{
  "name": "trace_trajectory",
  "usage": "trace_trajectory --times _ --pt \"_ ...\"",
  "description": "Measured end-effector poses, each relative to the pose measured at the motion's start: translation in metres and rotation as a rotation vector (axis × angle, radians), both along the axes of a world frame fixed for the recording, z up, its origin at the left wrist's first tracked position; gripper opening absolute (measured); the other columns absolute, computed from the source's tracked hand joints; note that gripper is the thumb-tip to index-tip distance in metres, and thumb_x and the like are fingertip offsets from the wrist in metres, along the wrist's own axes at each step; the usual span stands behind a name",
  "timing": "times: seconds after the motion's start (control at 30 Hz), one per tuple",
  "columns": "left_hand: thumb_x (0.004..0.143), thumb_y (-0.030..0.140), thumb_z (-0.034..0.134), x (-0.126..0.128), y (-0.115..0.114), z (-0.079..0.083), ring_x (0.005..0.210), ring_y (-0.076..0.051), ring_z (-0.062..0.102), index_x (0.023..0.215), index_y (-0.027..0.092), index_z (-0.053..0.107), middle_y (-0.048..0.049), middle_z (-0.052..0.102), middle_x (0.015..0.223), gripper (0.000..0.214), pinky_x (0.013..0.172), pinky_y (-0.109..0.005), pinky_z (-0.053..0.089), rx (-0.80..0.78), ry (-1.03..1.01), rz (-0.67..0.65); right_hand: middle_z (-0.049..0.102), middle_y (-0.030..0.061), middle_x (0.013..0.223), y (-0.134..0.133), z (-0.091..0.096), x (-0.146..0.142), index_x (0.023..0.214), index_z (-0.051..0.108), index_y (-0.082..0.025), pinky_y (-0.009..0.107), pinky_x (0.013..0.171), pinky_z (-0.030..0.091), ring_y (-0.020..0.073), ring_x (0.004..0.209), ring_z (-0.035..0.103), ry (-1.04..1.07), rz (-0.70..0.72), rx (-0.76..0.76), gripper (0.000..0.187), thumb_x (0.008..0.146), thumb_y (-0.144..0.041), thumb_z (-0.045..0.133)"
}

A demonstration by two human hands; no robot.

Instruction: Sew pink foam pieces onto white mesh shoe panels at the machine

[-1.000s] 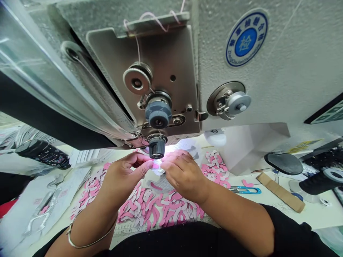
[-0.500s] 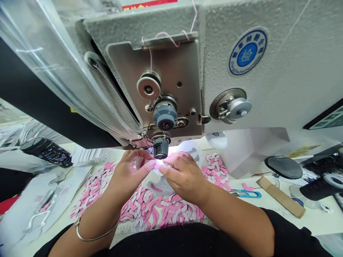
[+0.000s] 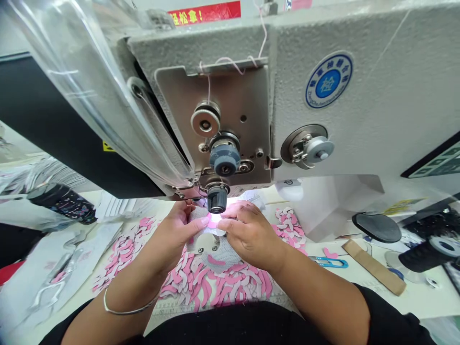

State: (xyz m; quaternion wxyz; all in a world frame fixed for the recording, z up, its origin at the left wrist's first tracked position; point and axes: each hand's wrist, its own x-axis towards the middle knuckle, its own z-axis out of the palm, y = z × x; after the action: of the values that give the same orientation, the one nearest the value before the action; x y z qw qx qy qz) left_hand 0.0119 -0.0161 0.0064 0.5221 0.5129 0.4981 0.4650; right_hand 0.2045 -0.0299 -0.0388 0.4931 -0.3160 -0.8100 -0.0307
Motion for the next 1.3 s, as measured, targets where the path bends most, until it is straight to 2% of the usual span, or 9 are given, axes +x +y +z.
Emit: trace_trajectory --times 0.13,0.2,0.27,0.4,0.53,0.73,1.03,1.3 --pt "0.069 0.021 0.077 0.003 0.004 0.007 0.064 -0.012 0.061 0.091 0.018 0.065 -0.001 0.065 0.078 0.026 0.058 -0.023 0.049 -0.176 -0.114 -0.144 0.069 0.0017 0.102 0.004 0.008 0.006 0.105 0.067 -0.028 0.038 0.091 0.052 0.0187 0.101 0.064 -0.017 0.034 -0.097 0.033 0.086 -0.006 0.052" --pt "0.07 0.022 0.076 0.002 0.007 0.006 0.063 -0.014 0.063 0.087 0.016 0.066 -0.0022 0.065 0.075 0.021 0.058 -0.024 0.051 -0.24 -0.17 -0.229 0.07 0.0018 0.104 0.007 0.012 0.009 0.102 0.068 -0.028 0.039 0.092 0.051 0.019 0.103 0.064 -0.036 0.037 -0.137 0.032 0.086 -0.006 0.051" --pt "0.07 0.021 0.076 0.001 0.01 0.004 0.062 -0.014 0.064 0.084 0.015 0.066 -0.0027 0.065 0.072 0.018 0.056 -0.024 0.051 -0.268 -0.213 -0.256 0.07 0.0023 0.109 0.01 0.014 0.011 0.101 0.068 -0.027 0.04 0.093 0.05 0.0192 0.105 0.064 -0.047 0.041 -0.151 0.032 0.085 -0.006 0.051" --pt "0.068 0.016 0.076 0.002 0.012 -0.002 0.056 -0.013 0.062 0.076 0.016 0.064 -0.0002 0.064 0.065 0.015 0.053 -0.023 0.051 -0.27 -0.287 -0.209 0.07 0.0017 0.114 0.013 0.012 0.013 0.105 0.066 -0.028 0.04 0.092 0.05 0.018 0.106 0.065 -0.043 0.066 -0.152 0.039 0.082 -0.003 0.048" --pt "0.068 0.014 0.074 0.005 0.011 -0.003 0.053 -0.012 0.062 0.083 0.015 0.068 -0.0018 0.068 0.067 0.016 0.051 -0.022 0.051 -0.244 -0.326 -0.207 0.069 0.0006 0.117 0.013 0.009 0.013 0.108 0.065 -0.03 0.041 0.095 0.049 0.0179 0.108 0.064 -0.037 0.06 -0.175 0.042 0.081 -0.002 0.048" --pt "0.065 0.013 0.074 0.007 0.014 -0.006 0.049 -0.011 0.061 0.077 0.015 0.066 -0.0003 0.067 0.063 0.015 0.048 -0.02 0.05 -0.248 -0.355 -0.152 0.067 0.0001 0.12 0.016 0.01 0.013 0.113 0.062 -0.033 0.041 0.095 0.049 0.0182 0.11 0.063 -0.023 0.08 -0.223 0.044 0.083 -0.003 0.05" --pt "0.066 0.011 0.074 0.011 0.01 -0.002 0.049 -0.01 0.061 0.077 0.016 0.066 0.0017 0.066 0.061 0.015 0.045 -0.017 0.047 -0.224 -0.363 -0.113 0.069 0.0008 0.118 0.016 0.012 0.012 0.112 0.062 -0.032 0.04 0.089 0.05 0.0196 0.105 0.065 -0.021 0.079 -0.216 0.044 0.081 -0.002 0.05" --pt "0.069 0.012 0.073 0.008 0.011 -0.003 0.051 -0.01 0.062 0.081 0.016 0.069 0.0007 0.068 0.063 0.013 0.051 -0.019 0.051 -0.232 -0.374 -0.171 0.071 0.0022 0.115 0.019 0.013 0.013 0.108 0.064 -0.029 0.042 0.09 0.05 0.0204 0.103 0.067 -0.005 0.076 -0.239 0.039 0.081 -0.005 0.051"
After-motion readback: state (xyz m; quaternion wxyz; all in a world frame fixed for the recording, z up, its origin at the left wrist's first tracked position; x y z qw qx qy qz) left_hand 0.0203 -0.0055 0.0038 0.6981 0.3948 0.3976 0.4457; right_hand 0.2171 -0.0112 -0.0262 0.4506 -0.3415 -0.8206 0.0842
